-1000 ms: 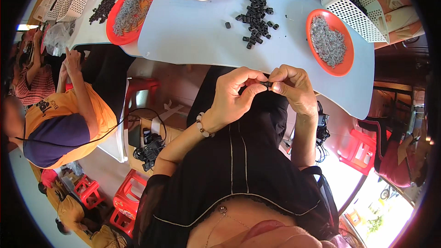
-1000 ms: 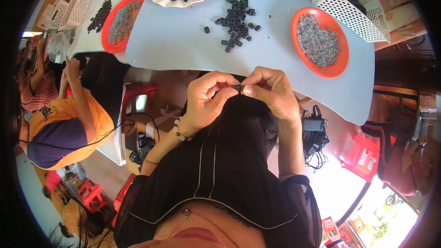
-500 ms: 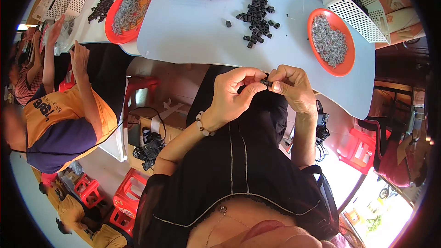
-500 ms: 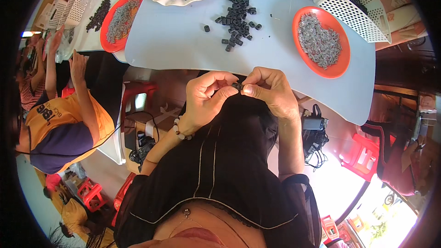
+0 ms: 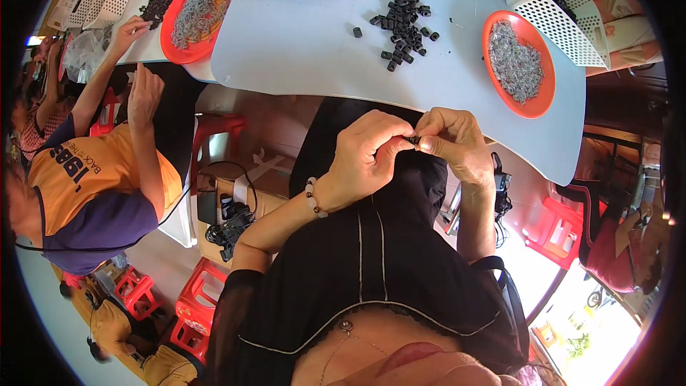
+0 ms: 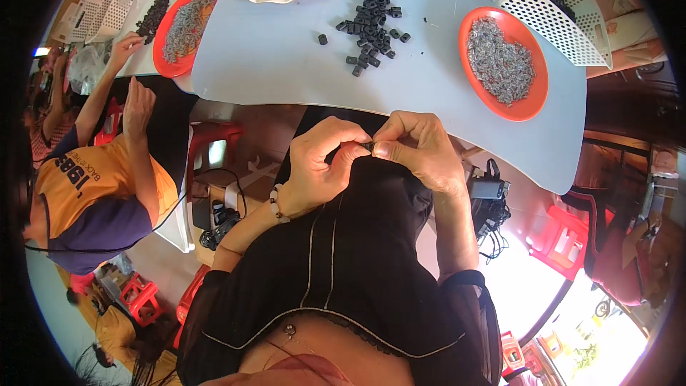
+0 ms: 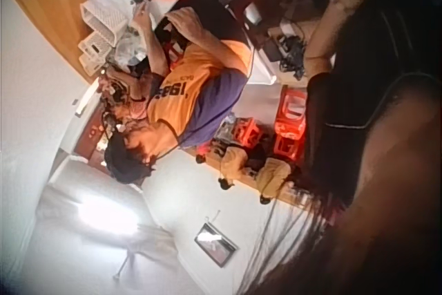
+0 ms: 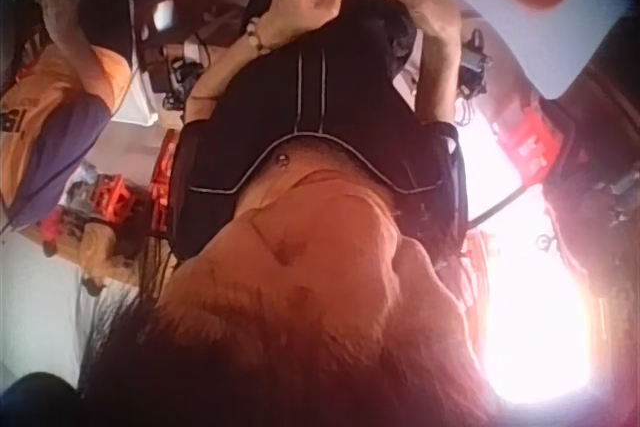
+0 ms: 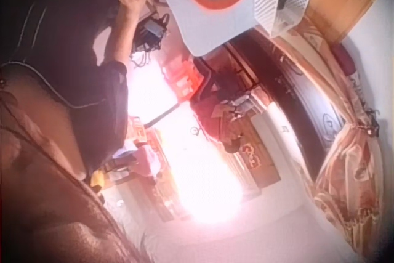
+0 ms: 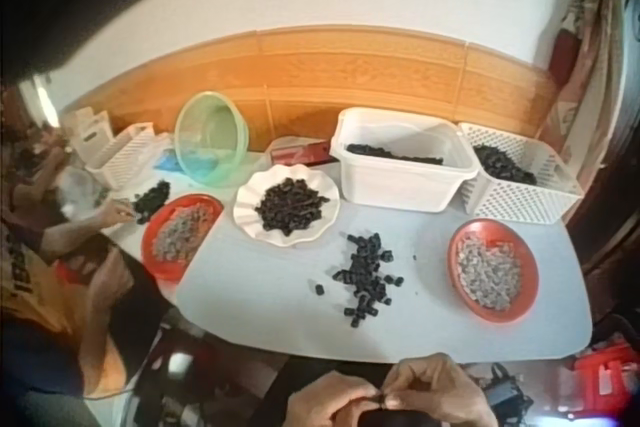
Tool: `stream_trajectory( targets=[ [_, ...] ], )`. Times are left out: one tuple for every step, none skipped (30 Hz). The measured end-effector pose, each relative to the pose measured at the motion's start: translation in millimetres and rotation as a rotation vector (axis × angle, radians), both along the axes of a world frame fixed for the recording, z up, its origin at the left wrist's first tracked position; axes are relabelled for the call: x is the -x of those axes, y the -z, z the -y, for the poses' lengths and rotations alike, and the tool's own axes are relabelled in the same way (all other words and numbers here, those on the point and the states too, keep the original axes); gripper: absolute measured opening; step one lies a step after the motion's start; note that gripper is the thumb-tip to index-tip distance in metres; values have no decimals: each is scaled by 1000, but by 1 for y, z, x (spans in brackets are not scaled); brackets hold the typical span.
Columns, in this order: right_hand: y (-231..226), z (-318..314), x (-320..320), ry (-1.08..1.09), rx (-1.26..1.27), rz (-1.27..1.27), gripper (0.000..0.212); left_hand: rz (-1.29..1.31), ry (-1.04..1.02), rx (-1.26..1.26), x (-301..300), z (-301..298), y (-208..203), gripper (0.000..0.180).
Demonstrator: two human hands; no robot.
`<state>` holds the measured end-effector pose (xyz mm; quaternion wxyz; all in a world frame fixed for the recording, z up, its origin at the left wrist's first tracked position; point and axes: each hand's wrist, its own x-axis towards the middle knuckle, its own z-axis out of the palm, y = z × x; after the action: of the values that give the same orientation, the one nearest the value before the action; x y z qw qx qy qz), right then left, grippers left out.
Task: The person assembles small components by picking up cylindrical black pieces and small metal fittings from trays on the table and inserting the parts together by hand.
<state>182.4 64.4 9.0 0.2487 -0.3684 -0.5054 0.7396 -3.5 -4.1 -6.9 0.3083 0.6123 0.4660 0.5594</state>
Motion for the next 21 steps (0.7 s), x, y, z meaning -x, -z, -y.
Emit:
stream_trajectory(
  targets=[
    [1, 0, 1, 1, 1, 1, 13, -23, -9, -17, 0, 1, 0, 22],
    [2, 0, 1, -6, 6, -7, 13, -22, -8, -16, -1, 1, 0, 22],
    [4, 0, 1, -12, 10, -14, 13, -63, -32, -31, -2, 2, -2, 20],
    [6, -1, 1, -10, 10, -12, 13, -104, -58, -45, -3, 2, -3, 17],
    [9, -1, 1, -18, 21, 2, 14, -102, -56, -45, -3, 1, -1, 17],
    [11, -1, 2, -25, 32, 15, 15, -72, -53, -38, -3, 1, 2, 16],
    [12, -2, 2, -24, 32, 14, 15, -43, -50, -30, -2, 0, 4, 15],
    [13, -3, 2, -25, 42, -19, 19, -43, -49, -31, -2, -1, 5, 15],
    [14, -4, 2, -27, 50, -52, 22, -1, -42, -8, -2, -3, 4, 14],
    [14, -5, 1, -26, 48, -52, 22, 40, -35, 15, -2, -4, 3, 14],
    [15, -5, 0, -26, 67, -89, 27, 39, -35, 12, -2, -5, 1, 14],
    [15, -6, 0, -27, 85, -126, 33, 58, -31, 23, -2, -6, -1, 12],
    [15, -6, 0, -27, 83, -127, 33, 76, -28, 35, -2, -6, -3, 10],
    [14, -6, 1, -31, 80, -173, 38, 75, -29, 33, -2, -6, -5, 10],
    [14, -5, 2, -36, 77, -220, 43, 88, -21, 27, -2, -6, -6, 10],
    [15, -3, 3, -37, 76, -221, 43, 101, -14, 23, -2, -6, -7, 10],
    [16, -1, 3, -26, 142, -269, 48, 100, -15, 22, -2, -6, -8, 10],
    [16, 1, 3, -12, 208, -316, 53, 101, -19, 12, -2, -5, -8, 11],
    [16, 2, 4, -11, 209, -316, 53, 103, -23, 3, -2, -4, -9, 11],
    [15, 5, 6, -17, 194, -308, 55, 103, -22, 4, -1, -4, -10, 11],
    [15, 6, 7, -23, 178, -300, 57, 33, -1, -24, 1, -5, -11, 12]
  ],
)
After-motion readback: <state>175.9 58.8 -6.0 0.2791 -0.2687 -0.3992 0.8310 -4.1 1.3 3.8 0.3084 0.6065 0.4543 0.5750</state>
